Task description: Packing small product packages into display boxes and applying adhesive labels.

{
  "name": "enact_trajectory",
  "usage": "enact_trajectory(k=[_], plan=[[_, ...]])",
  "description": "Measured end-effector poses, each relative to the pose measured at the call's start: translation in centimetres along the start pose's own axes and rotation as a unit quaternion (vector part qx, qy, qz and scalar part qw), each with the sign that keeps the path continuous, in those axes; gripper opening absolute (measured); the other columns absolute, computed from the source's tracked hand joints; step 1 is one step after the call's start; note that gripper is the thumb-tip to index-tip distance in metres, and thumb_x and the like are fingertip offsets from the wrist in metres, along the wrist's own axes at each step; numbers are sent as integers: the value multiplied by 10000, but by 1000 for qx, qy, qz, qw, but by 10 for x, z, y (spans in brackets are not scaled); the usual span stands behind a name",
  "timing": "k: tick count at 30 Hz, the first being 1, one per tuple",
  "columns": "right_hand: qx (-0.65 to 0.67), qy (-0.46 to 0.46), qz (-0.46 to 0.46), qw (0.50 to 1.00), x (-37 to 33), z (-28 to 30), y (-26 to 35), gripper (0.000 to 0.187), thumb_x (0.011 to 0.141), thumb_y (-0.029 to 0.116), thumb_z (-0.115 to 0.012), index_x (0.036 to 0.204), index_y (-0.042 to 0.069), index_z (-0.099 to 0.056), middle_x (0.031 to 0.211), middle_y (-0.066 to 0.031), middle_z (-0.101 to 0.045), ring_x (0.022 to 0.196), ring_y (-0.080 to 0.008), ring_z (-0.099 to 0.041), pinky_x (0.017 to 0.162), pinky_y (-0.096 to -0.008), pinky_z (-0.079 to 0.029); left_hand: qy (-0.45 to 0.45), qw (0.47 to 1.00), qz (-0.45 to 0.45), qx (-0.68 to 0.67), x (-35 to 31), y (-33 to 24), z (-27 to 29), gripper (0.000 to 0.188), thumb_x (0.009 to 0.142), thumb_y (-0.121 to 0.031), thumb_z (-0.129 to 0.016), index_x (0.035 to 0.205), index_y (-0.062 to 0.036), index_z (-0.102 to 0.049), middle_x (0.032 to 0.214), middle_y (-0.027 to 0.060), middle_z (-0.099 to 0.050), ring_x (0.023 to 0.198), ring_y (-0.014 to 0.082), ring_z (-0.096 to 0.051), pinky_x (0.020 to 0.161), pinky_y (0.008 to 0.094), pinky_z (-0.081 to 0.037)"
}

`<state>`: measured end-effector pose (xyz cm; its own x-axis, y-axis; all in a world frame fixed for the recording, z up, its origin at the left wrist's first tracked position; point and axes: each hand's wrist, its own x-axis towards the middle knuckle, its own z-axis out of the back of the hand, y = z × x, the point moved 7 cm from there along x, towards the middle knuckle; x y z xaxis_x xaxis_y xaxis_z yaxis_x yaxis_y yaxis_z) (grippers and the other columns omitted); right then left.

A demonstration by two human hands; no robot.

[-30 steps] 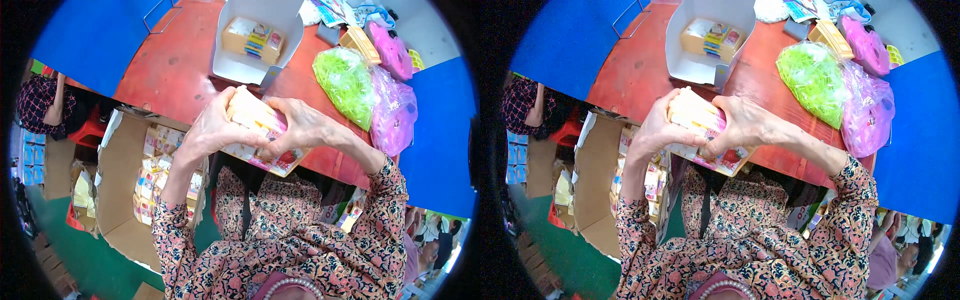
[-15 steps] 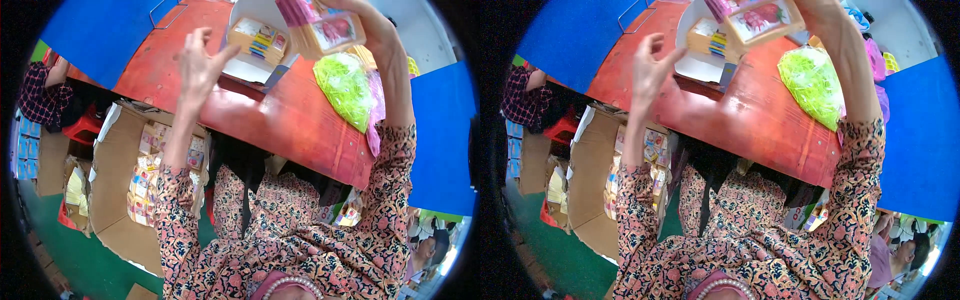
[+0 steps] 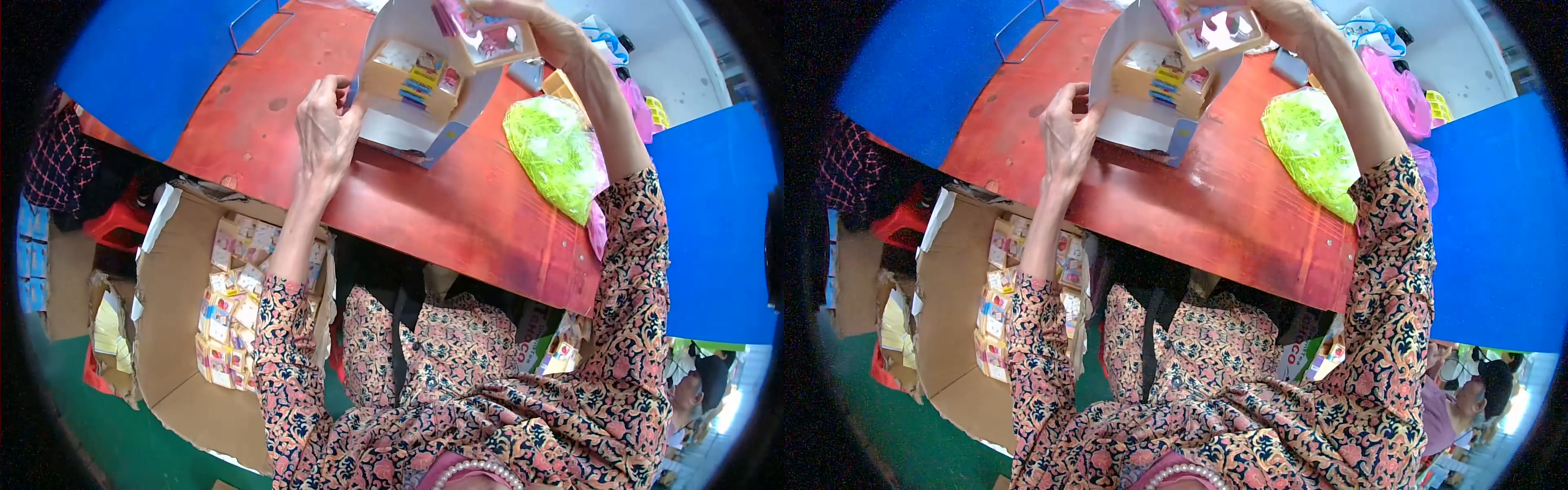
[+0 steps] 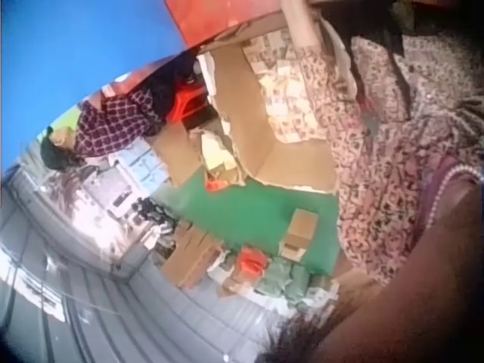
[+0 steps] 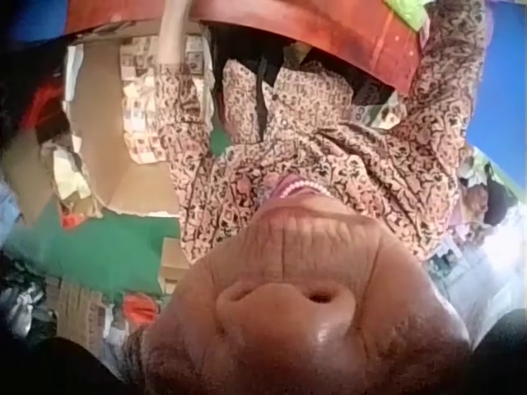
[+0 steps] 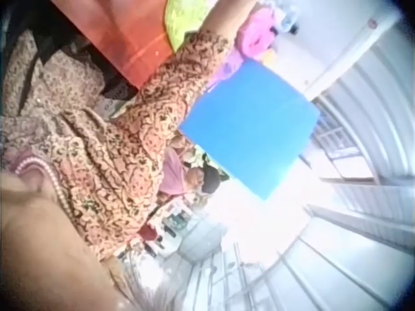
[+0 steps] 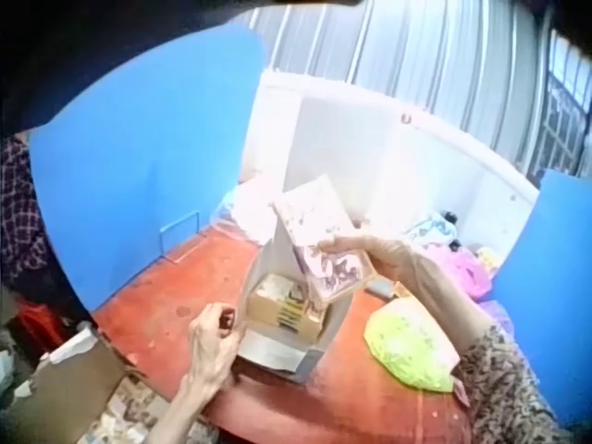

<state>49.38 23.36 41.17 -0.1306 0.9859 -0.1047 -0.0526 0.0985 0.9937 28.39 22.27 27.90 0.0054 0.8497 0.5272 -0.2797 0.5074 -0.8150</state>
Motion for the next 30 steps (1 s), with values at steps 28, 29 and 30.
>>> enact_trajectory(k=[28,29,30], plan=[[-113,213,-332,912,11,-41,-109,475,705,165,-733,1096,-18,-535,985,-115,-634,845,-167,-634,782,-314,-537,31,898,265,-351,-65,-11,-15,298,832,-170,-665,1012,40,-554,984,56,-567,823,99,-540,748,281,-460],[-114,207,-334,913,10,-35,-111,475,705,165,-733,1096,-18,-535,985,-115,-634,845,-167,-634,782,-314,-537,60,828,316,-460,-63,-4,-38,339,831,-155,-663,1072,38,-524,1036,63,-562,887,110,-536,781,293,-454],[-78,203,-347,912,10,-38,-116,478,700,167,-739,1093,-16,-538,979,-111,-636,839,-165,-634,776,-313,-538,82,749,358,-552,-59,-3,-51,388,830,-141,-661,1133,36,-494,1088,71,-557,952,122,-532,814,306,-449]])
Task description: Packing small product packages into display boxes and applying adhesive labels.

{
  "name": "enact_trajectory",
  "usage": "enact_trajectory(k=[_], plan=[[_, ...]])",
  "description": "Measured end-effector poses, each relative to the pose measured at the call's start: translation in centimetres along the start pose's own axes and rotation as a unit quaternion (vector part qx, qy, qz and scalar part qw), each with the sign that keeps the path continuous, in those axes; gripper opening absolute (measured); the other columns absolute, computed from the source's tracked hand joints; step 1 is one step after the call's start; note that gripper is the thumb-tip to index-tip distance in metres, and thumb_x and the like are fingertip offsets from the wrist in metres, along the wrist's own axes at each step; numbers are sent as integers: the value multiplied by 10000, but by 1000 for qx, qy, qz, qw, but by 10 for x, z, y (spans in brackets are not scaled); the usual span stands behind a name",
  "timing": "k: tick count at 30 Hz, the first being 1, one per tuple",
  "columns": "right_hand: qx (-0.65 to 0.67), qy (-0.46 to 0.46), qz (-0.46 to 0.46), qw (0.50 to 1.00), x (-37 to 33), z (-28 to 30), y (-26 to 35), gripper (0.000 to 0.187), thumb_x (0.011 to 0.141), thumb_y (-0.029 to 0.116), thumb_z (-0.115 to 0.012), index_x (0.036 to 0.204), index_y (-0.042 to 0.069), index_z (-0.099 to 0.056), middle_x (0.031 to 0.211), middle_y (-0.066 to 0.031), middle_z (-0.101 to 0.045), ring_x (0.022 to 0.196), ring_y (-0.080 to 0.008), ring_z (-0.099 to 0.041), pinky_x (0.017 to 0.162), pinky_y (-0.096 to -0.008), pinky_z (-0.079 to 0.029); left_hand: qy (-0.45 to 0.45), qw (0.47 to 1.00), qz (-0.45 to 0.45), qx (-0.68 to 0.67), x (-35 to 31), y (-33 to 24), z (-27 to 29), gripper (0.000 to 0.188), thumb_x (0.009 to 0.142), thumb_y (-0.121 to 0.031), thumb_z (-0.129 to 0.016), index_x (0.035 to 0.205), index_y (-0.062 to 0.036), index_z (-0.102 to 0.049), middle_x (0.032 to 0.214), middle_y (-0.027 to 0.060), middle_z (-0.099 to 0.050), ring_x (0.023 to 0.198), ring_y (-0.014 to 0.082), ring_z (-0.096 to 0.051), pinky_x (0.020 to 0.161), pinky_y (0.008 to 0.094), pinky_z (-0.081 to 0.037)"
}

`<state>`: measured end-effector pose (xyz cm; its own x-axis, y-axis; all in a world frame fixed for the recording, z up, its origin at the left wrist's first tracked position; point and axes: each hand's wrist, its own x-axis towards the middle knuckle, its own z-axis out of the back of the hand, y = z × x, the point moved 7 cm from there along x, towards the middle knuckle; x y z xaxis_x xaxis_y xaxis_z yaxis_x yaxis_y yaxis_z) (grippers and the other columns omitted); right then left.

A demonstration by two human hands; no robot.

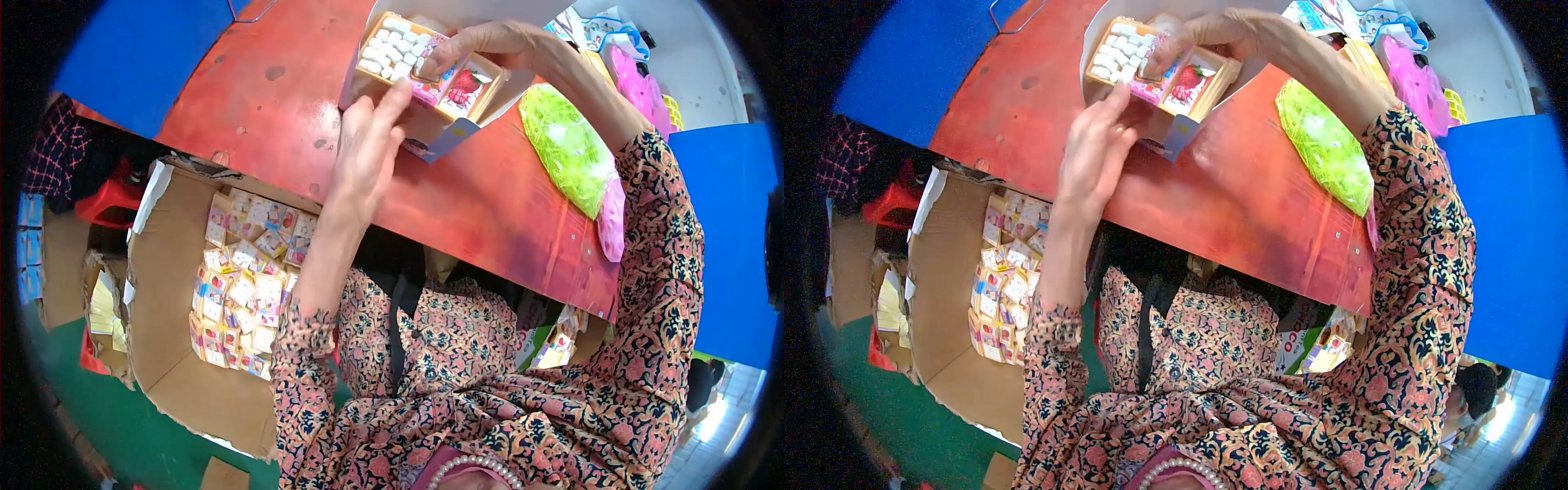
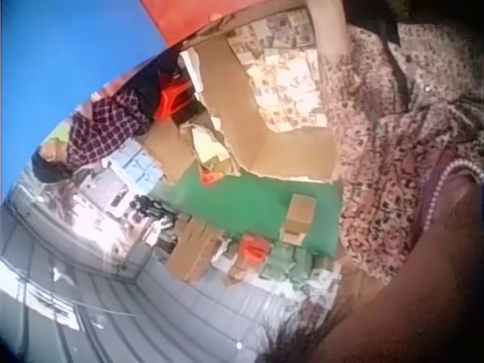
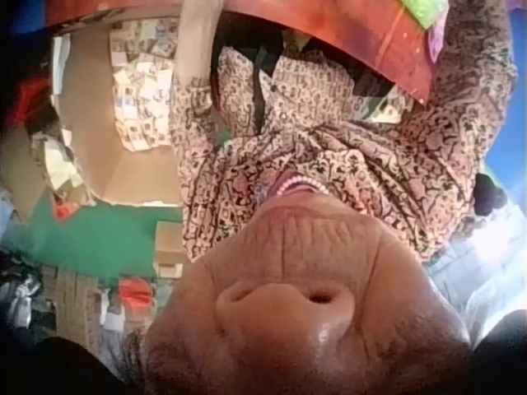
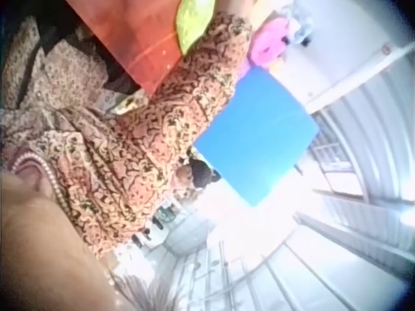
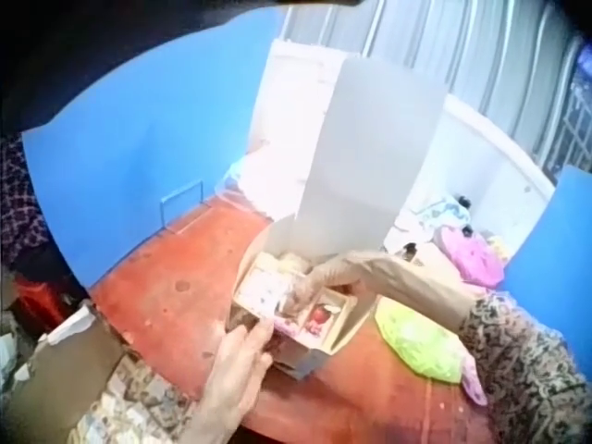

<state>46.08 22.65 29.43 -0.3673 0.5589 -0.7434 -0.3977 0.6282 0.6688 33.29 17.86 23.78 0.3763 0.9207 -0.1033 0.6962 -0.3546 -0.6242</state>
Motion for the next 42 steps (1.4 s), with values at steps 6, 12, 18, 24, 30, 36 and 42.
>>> enact_trajectory(k=[6,12,18,24,30,36,42], plan=[[-48,-3,32,998,-1,-4,5,516,695,205,-756,1113,-1,-534,982,-107,-630,878,-154,-620,767,-309,-536,16,981,22,-190,37,10,-9,493,772,-50,-681,1213,-41,-462,1173,85,-533,1091,206,-509,943,421,-441],[-32,-13,159,987,-15,-6,19,585,792,412,-672,1188,22,-490,1075,-108,-591,929,-148,-596,772,-300,-533,-67,991,-11,-111,31,6,-3,450,752,-95,-704,1159,-78,-514,1081,48,-581,1005,179,-559,858,399,-490],[-75,-94,166,979,-20,-8,14,575,848,505,-555,1223,77,-469,1099,-81,-586,979,-151,-578,701,-387,-542,-124,992,13,-15,30,3,13,439,726,-214,-730,1100,-65,-554,1030,52,-602,943,175,-576,767,402,-478],[-188,-107,278,936,-20,-6,25,295,867,187,-553,1132,63,-587,966,-85,-641,790,-141,-610,667,-302,-519,-165,984,26,57,27,-3,16,447,715,-214,-731,1098,-68,-552,1027,60,-603,930,203,-577,756,451,-473],[-251,-245,268,897,-31,6,21,343,884,297,-484,1128,72,-572,908,-79,-635,743,-163,-587,657,-304,-491,-179,979,41,86,27,-2,9,445,716,-227,-727,1089,-68,-546,1029,67,-596,925,209,-571,728,460,-469],[-584,-237,328,704,-23,-9,30,332,852,304,-503,1040,42,-579,834,-145,-641,728,-288,-607,690,-385,-490,-204,974,42,86,26,-4,5,437,716,-224,-712,1093,-82,-543,1055,77,-583,948,220,-558,748,478,-456],[-755,-250,218,566,-5,-9,24,276,905,214,-400,1141,120,-509,735,-146,-578,635,-269,-581,542,-368,-439,-213,972,38,88,33,0,9,448,711,-213,-710,1096,-67,-533,1049,86,-589,949,236,-563,760,508,-450]])
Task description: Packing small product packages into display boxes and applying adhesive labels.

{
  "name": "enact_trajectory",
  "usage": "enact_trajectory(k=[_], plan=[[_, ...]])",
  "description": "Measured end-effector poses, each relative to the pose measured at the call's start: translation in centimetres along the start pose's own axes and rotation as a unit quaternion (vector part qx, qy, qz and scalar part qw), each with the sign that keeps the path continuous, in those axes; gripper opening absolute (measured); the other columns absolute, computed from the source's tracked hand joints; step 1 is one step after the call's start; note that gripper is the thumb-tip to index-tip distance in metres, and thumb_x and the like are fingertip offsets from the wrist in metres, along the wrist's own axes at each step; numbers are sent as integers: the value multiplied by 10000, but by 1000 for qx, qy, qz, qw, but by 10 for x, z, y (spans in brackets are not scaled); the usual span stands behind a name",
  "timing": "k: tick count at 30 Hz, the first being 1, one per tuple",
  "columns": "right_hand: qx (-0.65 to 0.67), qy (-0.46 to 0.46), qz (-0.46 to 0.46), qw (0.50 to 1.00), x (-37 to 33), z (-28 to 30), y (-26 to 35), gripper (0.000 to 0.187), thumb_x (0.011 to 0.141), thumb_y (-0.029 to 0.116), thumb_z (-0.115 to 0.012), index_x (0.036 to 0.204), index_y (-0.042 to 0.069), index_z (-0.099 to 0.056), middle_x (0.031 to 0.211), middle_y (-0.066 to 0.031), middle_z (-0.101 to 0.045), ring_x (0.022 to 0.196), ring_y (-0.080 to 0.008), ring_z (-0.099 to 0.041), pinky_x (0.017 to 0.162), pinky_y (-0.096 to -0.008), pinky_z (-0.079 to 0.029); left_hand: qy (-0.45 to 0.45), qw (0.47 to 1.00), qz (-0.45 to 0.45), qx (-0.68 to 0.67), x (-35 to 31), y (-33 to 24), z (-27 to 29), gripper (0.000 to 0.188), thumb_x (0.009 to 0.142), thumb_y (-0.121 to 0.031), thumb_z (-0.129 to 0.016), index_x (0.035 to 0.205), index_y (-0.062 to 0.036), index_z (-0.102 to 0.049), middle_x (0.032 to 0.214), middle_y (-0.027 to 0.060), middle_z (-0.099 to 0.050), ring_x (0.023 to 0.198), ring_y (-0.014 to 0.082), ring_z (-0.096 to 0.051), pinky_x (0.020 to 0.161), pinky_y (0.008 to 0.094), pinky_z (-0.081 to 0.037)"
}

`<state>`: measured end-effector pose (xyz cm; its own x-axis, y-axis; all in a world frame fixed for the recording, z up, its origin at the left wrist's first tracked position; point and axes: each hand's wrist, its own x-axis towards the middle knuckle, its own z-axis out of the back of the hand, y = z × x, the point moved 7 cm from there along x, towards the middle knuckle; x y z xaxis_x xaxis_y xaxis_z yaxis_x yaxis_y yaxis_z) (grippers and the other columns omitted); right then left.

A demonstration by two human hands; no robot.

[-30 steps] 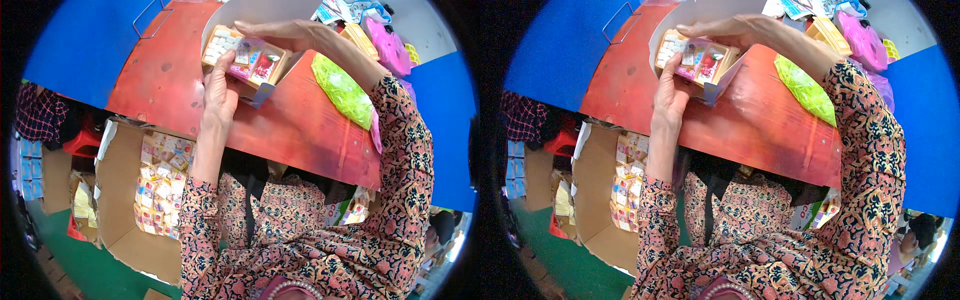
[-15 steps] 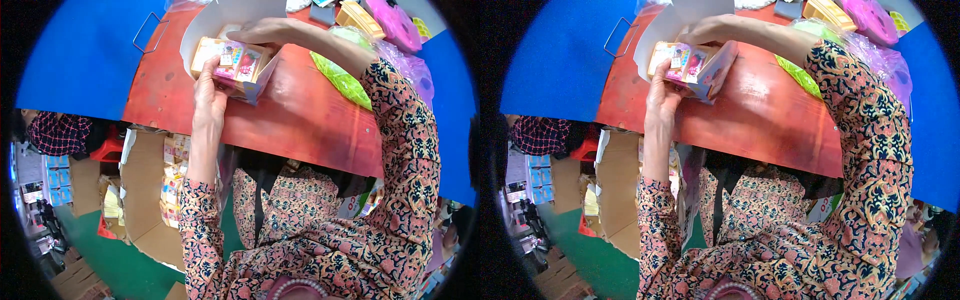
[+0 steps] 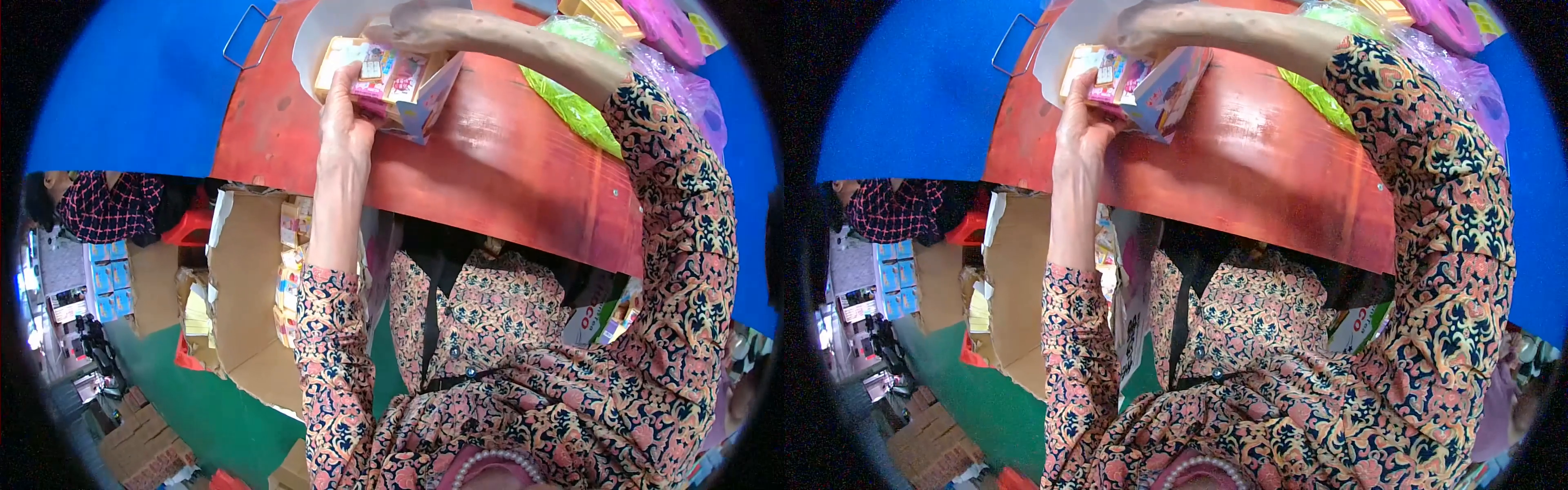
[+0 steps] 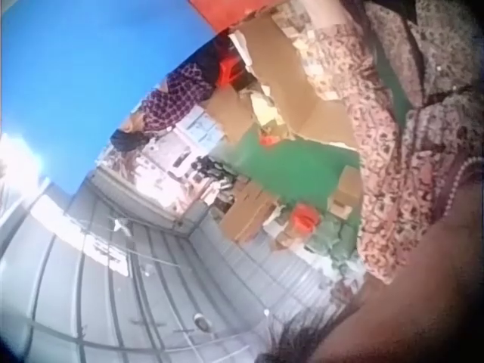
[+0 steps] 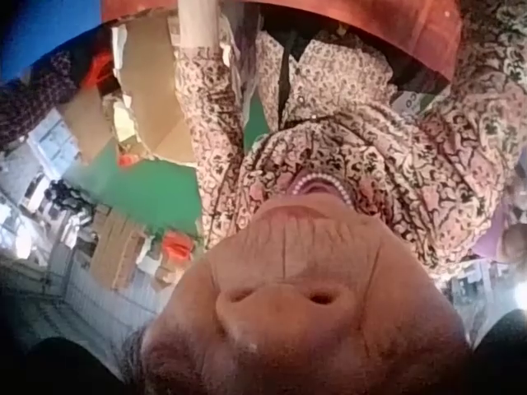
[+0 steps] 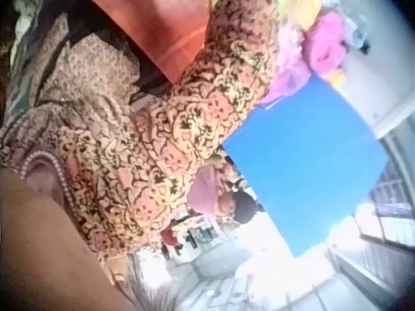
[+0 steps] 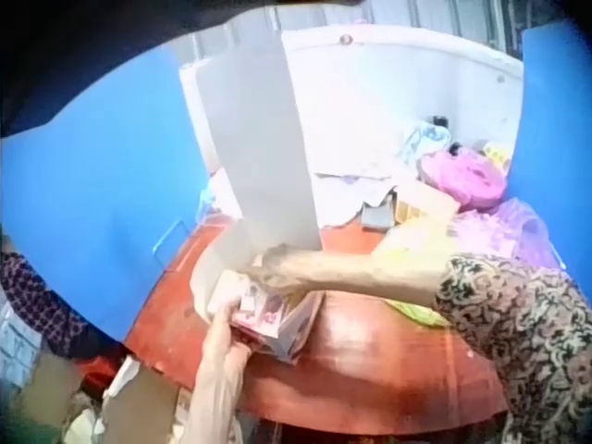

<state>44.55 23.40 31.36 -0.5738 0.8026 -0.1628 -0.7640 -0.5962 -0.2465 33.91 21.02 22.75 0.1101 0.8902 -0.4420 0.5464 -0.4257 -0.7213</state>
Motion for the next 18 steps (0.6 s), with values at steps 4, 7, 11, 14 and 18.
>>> enact_trajectory(k=[4,7,11,14,18], plan=[[-90,-43,-6,995,-15,19,8,201,860,192,-460,1013,80,-525,723,-123,-588,633,-239,-587,546,-345,-442,0,1000,-8,-28,11,3,4,491,704,-197,-719,1121,-39,-515,997,103,-606,891,248,-588,720,511,-465],[-160,-74,2,984,-23,31,20,159,827,177,-505,918,50,-538,714,-106,-596,631,-217,-592,549,-327,-445,3,998,-11,-57,9,2,6,456,756,-158,-692,1151,-29,-505,1066,109,-603,971,267,-575,835,528,-443],[-237,-102,32,966,-23,18,15,147,809,189,-504,827,44,-517,647,-91,-566,564,-209,-564,519,-323,-424,9,994,-87,-67,-8,-2,-7,353,704,-84,-702,985,73,-557,931,117,-620,832,207,-618,742,344,-519],[-240,-202,152,937,-25,-7,1,192,826,219,-474,883,37,-488,609,-105,-533,553,-242,-553,521,-350,-425,5,992,-86,-90,-10,0,-5,337,700,-63,-697,977,73,-562,916,118,-622,840,206,-621,745,358,-518],[-28,-161,286,944,-25,4,10,287,837,230,-480,1044,32,-499,693,-134,-562,683,-294,-574,606,-399,-448,36,996,6,-82,-22,6,1,378,731,-49,-690,1064,36,-533,980,122,-613,874,246,-620,763,463,-517]])
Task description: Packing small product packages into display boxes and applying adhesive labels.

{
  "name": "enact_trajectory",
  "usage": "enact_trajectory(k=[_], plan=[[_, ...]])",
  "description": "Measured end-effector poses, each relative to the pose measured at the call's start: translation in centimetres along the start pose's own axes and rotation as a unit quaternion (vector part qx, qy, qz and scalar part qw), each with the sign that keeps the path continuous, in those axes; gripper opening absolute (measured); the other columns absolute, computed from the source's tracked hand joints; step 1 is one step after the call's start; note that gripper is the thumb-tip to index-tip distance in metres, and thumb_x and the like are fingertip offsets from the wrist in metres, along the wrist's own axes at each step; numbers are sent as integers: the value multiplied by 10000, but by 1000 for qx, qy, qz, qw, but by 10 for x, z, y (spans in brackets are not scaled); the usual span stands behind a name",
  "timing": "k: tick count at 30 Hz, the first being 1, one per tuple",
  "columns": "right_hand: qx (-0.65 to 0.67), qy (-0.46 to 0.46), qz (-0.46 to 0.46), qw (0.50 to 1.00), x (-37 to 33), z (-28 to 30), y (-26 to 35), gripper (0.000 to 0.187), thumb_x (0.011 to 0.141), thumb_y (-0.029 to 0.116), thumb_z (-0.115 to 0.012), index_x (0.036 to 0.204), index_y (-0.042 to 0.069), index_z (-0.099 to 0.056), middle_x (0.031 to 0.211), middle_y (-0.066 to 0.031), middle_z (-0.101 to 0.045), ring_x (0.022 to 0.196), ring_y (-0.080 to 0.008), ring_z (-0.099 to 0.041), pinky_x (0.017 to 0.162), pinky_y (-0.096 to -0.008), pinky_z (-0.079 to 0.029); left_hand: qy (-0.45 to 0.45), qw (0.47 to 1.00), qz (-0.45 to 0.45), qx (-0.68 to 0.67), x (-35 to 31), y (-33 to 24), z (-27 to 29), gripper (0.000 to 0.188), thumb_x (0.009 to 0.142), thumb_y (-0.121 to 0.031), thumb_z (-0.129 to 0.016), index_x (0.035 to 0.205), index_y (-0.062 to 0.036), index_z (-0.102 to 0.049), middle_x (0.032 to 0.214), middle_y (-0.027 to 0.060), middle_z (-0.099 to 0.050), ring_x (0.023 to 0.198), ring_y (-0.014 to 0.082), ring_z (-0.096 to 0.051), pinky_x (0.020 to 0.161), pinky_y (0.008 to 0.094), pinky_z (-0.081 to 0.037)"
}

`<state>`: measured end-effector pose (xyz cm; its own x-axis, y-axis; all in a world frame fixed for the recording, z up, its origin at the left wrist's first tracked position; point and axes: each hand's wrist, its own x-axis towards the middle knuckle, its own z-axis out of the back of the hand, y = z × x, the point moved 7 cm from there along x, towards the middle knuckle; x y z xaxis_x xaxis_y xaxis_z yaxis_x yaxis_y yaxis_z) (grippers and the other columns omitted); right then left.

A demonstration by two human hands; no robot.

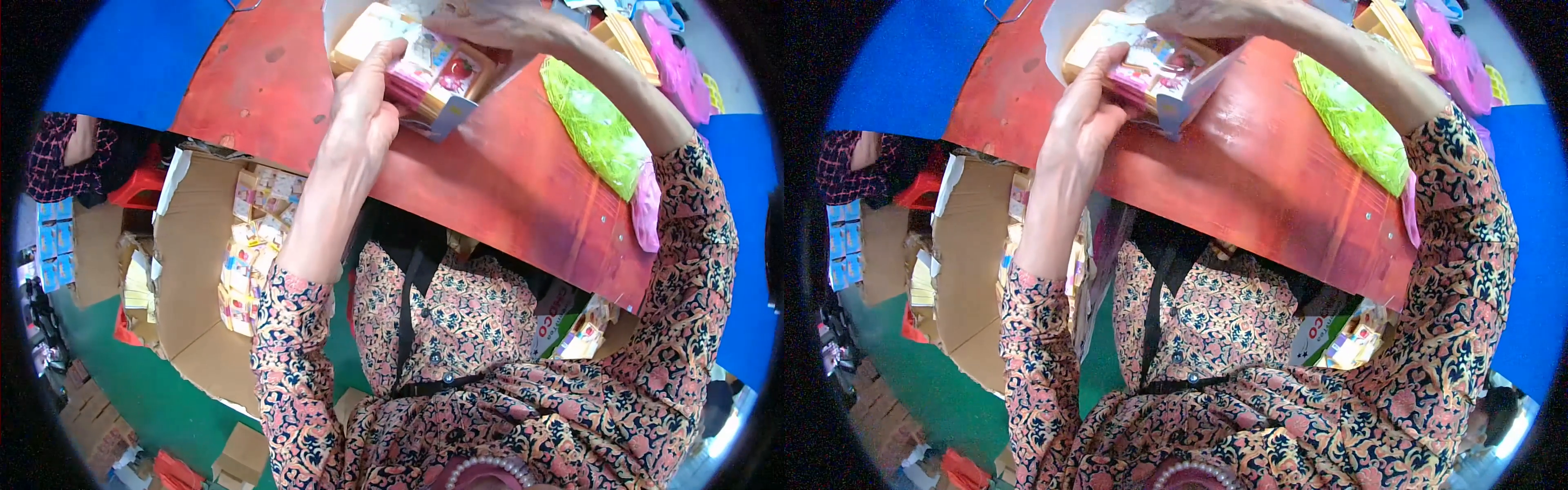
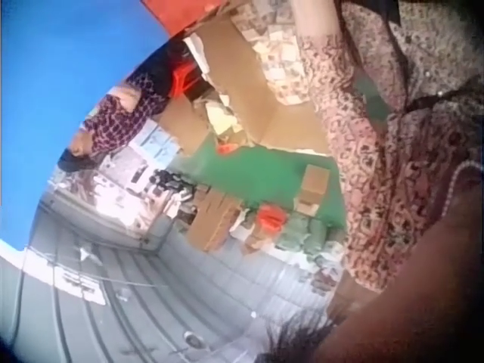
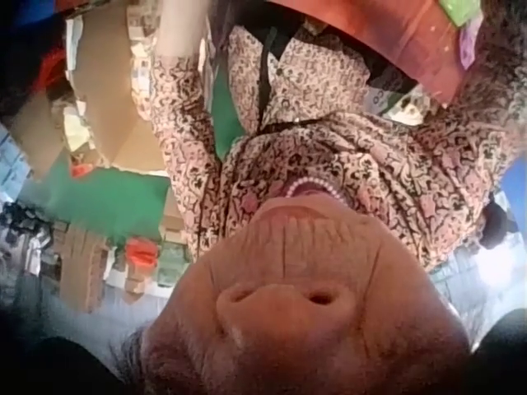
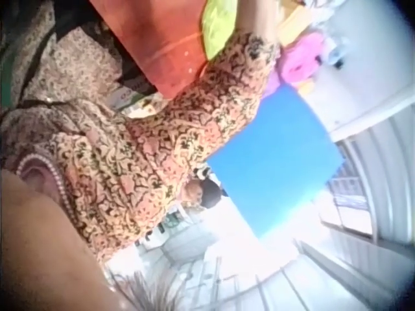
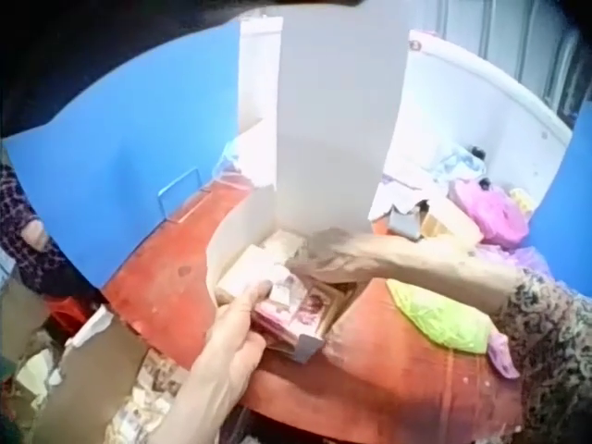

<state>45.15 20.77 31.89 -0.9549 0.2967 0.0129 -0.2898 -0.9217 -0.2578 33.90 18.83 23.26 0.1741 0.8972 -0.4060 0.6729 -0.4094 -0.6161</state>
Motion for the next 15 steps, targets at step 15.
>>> enact_trajectory(k=[15], plan=[[5,209,-206,956,1,-11,0,269,862,207,-462,1106,114,-526,647,-152,-539,623,-317,-585,535,-425,-424,75,991,87,-72,-20,12,-9,441,888,-120,-556,1279,-24,-378,1280,138,-460,1192,282,-434,989,522,-363]])
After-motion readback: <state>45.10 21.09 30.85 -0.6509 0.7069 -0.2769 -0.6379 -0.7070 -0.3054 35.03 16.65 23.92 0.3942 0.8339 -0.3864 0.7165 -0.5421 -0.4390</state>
